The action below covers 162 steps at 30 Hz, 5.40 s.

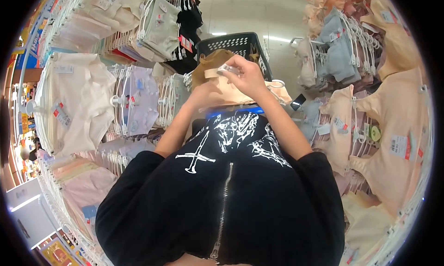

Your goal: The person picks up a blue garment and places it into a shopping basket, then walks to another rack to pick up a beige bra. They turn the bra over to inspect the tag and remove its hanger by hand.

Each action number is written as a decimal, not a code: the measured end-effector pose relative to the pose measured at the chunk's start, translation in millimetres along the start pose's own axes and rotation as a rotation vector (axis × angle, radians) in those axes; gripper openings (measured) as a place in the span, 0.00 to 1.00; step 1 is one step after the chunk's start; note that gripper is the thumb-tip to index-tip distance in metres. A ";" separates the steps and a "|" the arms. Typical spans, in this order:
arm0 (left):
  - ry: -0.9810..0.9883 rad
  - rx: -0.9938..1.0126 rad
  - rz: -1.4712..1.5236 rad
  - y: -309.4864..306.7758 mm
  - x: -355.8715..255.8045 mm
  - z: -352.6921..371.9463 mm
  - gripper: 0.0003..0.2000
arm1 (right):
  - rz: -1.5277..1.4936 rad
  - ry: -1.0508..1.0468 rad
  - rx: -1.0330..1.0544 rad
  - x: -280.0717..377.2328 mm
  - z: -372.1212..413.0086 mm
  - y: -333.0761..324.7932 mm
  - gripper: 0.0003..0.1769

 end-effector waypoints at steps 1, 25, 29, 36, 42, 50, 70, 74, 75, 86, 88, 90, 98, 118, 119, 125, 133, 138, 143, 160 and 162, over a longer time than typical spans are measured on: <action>0.004 -0.009 -0.023 -1.9 -7.4 2.7 0.13 | -0.003 0.006 -0.003 -2.0 1.1 1.8 0.08; 0.138 0.199 0.069 42.8 -9.4 9.2 0.06 | 0.056 0.103 0.025 -9.2 10.1 1.9 0.07; 0.136 0.197 0.227 34.9 -22.1 8.6 0.11 | 0.071 0.106 0.026 -13.3 11.4 2.6 0.07; 0.356 0.110 0.065 66.9 -24.7 -7.3 0.13 | 0.058 0.142 0.012 -15.7 12.0 2.1 0.08; 0.370 -0.126 -0.004 33.0 -34.3 -7.1 0.07 | 0.135 0.104 0.032 -8.8 11.2 -1.4 0.07; 0.314 -0.318 -0.018 -25.5 -67.7 -28.8 0.11 | 0.378 -0.047 -0.016 20.3 3.6 -12.8 0.09; 0.534 0.185 -0.236 -118.1 -109.0 -31.2 0.07 | 0.367 0.019 0.049 49.9 -8.8 -30.1 0.13; 0.492 0.060 -0.066 -146.1 -100.6 -29.6 0.07 | 0.316 0.047 0.079 50.6 -7.5 -23.3 0.13; 0.470 0.030 -0.002 -155.1 -102.8 -27.6 0.07 | 0.305 0.005 0.071 52.7 -7.6 -21.5 0.13; 0.179 -0.075 0.525 -176.1 -82.1 -18.5 0.04 | 0.073 0.077 0.037 52.3 -3.8 -25.6 0.07; 0.223 -0.105 0.591 -178.8 -86.2 -17.0 0.04 | 0.043 0.129 0.039 52.0 -3.0 -26.1 0.05; 0.242 -0.130 0.639 -179.5 -87.5 -16.5 0.05 | 0.023 0.138 0.027 49.4 -2.7 -26.4 0.05; 0.224 -0.220 0.636 -180.9 -89.7 -13.8 0.06 | -0.137 0.086 -0.028 53.5 -1.8 -27.4 0.08; 0.270 -0.401 0.418 -180.7 -100.8 -17.5 0.11 | -0.241 0.139 -0.089 43.3 -7.9 -36.5 0.06; 0.261 -0.413 0.409 -180.8 -100.7 -18.2 0.11 | -0.230 0.157 -0.079 37.1 -8.9 -40.7 0.07; 0.255 -0.426 0.518 -186.4 -105.2 -19.5 0.11 | -0.139 0.135 -0.062 45.4 -14.0 -33.1 0.06; 0.132 -0.460 0.665 -188.5 -93.1 -18.5 0.09 | -0.279 0.144 -0.113 43.2 -20.1 -29.4 0.05; 0.195 -0.430 0.599 -194.3 -86.0 -7.3 0.07 | -0.265 0.165 -0.085 39.2 -22.7 -21.4 0.04; 0.150 -0.590 0.564 -197.5 -76.0 8.9 0.07 | -0.139 0.184 -0.076 43.7 -26.4 0.1 0.04; 0.284 -0.449 0.639 -219.9 -54.9 25.4 0.07 | 0.052 -0.002 -0.252 64.3 -16.3 39.5 0.06; 0.327 -0.405 0.647 -222.7 -61.7 25.2 0.06 | 0.050 -0.014 -0.312 69.4 -5.4 38.0 0.06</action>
Point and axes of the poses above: each hand's wrist, its own z-axis away from the middle knuckle, its own y-axis out of the palm, x = y × z, the point moved 8 cm from there along -z, towards the middle knuckle, and after that the axes turned 9 degrees about -z, right-handed, at the moved point
